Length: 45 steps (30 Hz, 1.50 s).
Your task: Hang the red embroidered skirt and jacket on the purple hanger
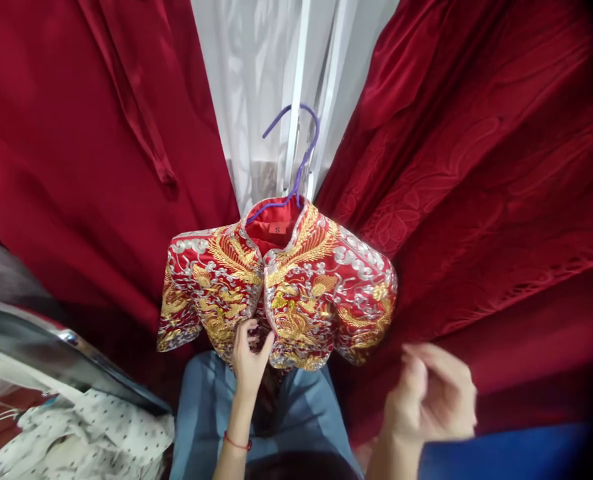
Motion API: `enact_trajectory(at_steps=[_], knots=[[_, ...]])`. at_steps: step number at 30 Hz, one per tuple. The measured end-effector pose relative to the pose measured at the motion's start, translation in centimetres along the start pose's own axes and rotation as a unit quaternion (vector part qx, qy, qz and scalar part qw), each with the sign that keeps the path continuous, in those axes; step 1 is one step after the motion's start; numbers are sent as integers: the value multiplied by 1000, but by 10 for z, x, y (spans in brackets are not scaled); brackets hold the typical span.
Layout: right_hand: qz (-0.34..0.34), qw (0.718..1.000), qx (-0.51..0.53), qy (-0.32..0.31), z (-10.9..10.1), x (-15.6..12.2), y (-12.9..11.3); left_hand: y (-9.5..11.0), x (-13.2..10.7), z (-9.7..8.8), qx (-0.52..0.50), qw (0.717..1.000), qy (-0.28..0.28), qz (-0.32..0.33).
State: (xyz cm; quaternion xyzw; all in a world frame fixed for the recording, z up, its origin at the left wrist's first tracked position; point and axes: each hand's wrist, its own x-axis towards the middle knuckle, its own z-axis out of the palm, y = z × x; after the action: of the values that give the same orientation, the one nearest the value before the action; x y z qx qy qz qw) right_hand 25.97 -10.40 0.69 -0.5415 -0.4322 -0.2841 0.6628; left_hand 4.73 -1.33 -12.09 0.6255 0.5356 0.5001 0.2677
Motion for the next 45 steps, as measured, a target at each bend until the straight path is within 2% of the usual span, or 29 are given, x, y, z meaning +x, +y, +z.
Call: enact_trajectory(at_steps=[3,6,8,10,13,15,16,18,20,22,24,26,28,29,31,33,34,35,36,37,39,42,45], knots=[[-5,975,-160,-156,12,12,12,-8,-4,5,-16,995,-98,8],[37,951,-182,-247,21,4,30,-19,-9,8,-12,981,-195,4],[68,951,-178,-242,16,-7,39,-21,-12,10,7,971,-239,-13],[76,959,-193,-193,3,-16,42,-19,-11,10,11,966,-259,-17],[50,969,-230,-71,-20,-16,39,-11,-7,1,-29,973,-228,-7],[49,966,-252,10,-27,-12,40,-10,-2,-7,-53,980,-190,-16],[56,964,-259,32,-27,-11,41,-12,0,-9,-53,981,-185,-25],[78,963,-259,-1,-22,-11,47,-21,1,-7,-19,978,-204,-39],[100,960,-240,-98,-12,-15,52,-31,-3,4,43,969,-236,-52],[114,951,-221,-185,-4,-20,55,-37,-10,18,101,962,-245,-59],[101,947,-216,-214,0,-23,52,-34,-17,23,136,957,-251,-48],[67,956,-221,-182,-1,-23,47,-19,-18,11,159,951,-265,-20],[37,968,-217,-120,-5,-21,42,6,-13,-20,176,951,-253,14],[24,972,-210,-97,-8,-19,39,22,-7,-40,173,961,-212,46],[-1,979,-188,-76,-13,-13,34,59,10,-81,160,972,-73,157],[-32,985,-155,-74,-17,-2,27,99,37,-115,156,940,-17,304],[-48,986,-135,-82,-17,6,21,117,54,-126,176,908,-12,379],[-63,987,-113,-97,-16,14,14,134,71,-133,219,881,-30,419],[-83,985,-90,-124,-13,22,6,149,89,-136,257,853,-36,452],[-109,978,-64,-164,-9,30,-2,161,105,-136,286,838,-30,463],[-170,951,-16,-258,3,42,-19,175,132,-130,317,836,-9,447],[-221,901,33,-373,21,44,-34,181,154,-120,342,827,-18,446],[-189,870,26,-455,32,32,-31,178,159,-120,376,811,-60,444]])
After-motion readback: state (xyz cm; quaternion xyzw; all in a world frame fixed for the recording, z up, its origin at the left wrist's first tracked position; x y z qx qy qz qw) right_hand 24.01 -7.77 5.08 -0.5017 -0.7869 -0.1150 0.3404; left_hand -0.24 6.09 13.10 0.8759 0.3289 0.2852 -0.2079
